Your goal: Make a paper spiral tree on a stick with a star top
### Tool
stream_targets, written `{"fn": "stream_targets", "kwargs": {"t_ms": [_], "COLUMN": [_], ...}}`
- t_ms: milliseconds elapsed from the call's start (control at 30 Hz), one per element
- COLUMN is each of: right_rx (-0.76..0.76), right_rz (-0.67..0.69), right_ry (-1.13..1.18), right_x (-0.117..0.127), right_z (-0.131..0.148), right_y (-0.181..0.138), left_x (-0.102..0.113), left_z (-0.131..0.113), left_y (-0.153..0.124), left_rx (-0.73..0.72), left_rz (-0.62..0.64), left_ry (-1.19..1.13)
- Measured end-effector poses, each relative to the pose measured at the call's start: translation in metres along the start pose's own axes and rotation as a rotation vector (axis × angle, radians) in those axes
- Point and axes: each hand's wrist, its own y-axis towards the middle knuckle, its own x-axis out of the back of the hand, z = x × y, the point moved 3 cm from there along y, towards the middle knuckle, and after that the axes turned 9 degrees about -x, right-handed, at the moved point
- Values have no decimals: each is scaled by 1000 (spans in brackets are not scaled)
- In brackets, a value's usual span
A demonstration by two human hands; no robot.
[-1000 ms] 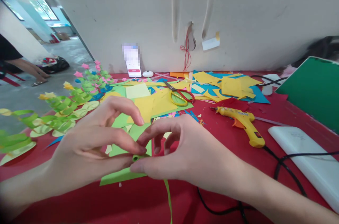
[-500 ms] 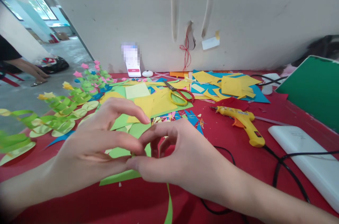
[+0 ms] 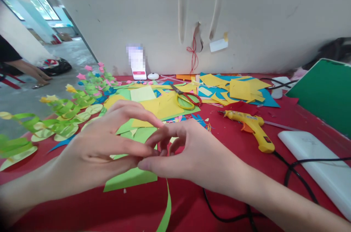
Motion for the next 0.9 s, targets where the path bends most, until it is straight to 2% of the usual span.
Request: {"fn": "stream_targets", "kwargs": {"t_ms": [167, 500, 633, 767, 900], "right_rx": [27, 60, 71, 17, 8], "right_rz": [-21, -96, -94, -106, -19], "right_ry": [86, 68, 5, -97, -92], "right_x": [-3, -9, -3, 5, 5], "right_z": [1, 4, 4, -1, -5], "right_y": [-4, -8, -9, -5, -1], "left_x": [0, -2, 1, 1, 0], "left_z": [0, 0, 1, 2, 2], "left_y": [-1, -2, 0, 0, -1], "left_rx": [59, 98, 2, -76, -100], "left_rz": [-71, -54, 19, 136, 203], "left_ry": [-24, -52, -16, -22, -36]}}
